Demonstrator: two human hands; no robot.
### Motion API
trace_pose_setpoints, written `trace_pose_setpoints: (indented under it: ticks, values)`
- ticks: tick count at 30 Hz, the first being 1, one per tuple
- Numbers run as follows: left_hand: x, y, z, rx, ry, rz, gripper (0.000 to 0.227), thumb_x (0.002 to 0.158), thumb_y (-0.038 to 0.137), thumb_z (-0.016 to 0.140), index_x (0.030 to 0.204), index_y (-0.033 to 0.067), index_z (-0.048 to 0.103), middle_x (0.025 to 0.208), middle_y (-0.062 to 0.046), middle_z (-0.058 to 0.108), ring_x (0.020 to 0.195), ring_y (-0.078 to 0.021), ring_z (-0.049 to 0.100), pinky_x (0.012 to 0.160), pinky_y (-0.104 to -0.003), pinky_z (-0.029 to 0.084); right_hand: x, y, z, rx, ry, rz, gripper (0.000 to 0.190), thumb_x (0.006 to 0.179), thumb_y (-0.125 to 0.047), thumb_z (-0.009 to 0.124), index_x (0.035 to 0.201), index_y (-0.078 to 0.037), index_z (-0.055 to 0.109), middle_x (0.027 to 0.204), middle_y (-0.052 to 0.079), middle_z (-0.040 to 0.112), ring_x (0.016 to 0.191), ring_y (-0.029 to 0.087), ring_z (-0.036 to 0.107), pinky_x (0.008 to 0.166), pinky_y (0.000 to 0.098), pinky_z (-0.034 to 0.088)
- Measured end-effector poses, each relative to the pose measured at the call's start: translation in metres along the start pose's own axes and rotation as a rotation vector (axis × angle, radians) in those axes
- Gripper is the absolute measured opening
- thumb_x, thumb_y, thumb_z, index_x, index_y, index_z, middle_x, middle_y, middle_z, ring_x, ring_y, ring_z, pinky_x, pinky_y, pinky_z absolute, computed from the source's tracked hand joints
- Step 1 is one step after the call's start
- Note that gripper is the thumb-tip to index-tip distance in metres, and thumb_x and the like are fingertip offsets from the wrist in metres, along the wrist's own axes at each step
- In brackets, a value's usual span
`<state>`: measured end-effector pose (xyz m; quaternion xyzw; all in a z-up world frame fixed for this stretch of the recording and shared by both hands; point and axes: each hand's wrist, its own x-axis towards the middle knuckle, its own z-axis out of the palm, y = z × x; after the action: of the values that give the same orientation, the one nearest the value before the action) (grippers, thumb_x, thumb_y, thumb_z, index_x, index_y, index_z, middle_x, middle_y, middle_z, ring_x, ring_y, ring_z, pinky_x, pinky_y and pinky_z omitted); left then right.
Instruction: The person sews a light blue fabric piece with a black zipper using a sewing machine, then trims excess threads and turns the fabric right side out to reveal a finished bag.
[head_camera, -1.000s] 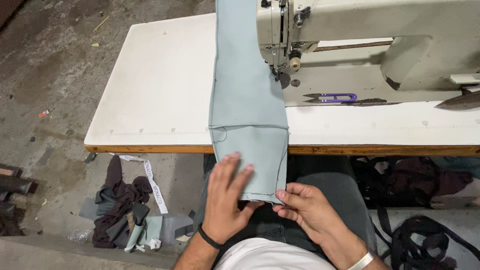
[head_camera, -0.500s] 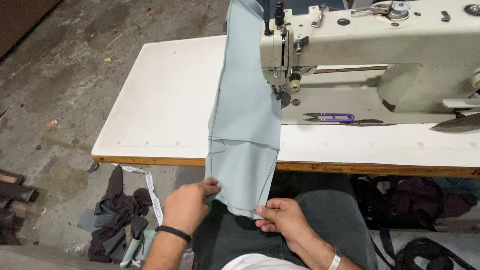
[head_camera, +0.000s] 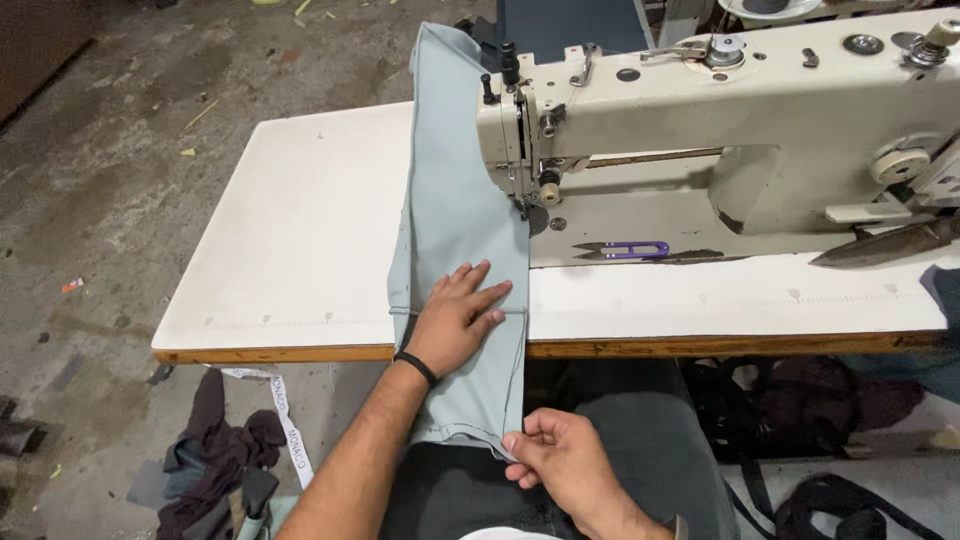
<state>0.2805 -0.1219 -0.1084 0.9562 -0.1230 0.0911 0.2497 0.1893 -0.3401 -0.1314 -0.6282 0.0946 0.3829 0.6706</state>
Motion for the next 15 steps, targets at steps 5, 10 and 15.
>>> trace_pose_setpoints:
  ticks: [5, 10, 15]
  values:
    - [0.005, 0.025, 0.0, -0.088, 0.112, -0.186, 0.013, 0.078, 0.02, 0.078, 0.089, 0.0129, 0.079, 0.118, -0.008, 0.073, 0.117, -0.0307, 0.064, 0.101, -0.042, 0.05, -0.015, -0.013, -0.012, 0.022, 0.041, -0.133, 0.013, 0.091, -0.01, 0.073, 0.086, 0.002, 0.071, 0.07, 0.007, 0.07, 0.059, 0.012, 0.068, 0.053, 0.0258, 0.053]
    - [0.002, 0.039, 0.0, -0.072, 0.232, -0.204, 0.005, 0.086, 0.008, 0.07, 0.084, 0.0092, 0.066, 0.09, -0.008, 0.067, 0.091, -0.0325, 0.066, 0.082, -0.046, 0.052, -0.013, -0.007, -0.024, -0.008, 0.097, -0.034, 0.014, 0.091, -0.011, 0.073, 0.088, 0.002, 0.072, 0.07, 0.007, 0.069, 0.06, 0.013, 0.067, 0.054, 0.0264, 0.053]
    - [0.004, 0.033, 0.006, 0.108, 0.244, 0.016, 0.011, 0.077, 0.002, 0.07, 0.083, 0.0114, 0.07, 0.081, -0.009, 0.063, 0.088, -0.0321, 0.063, 0.1, -0.047, 0.049, -0.002, 0.008, -0.029, -0.03, 0.064, 0.019, 0.015, 0.093, -0.011, 0.072, 0.087, 0.001, 0.068, 0.071, 0.007, 0.069, 0.061, 0.013, 0.067, 0.055, 0.0278, 0.055]
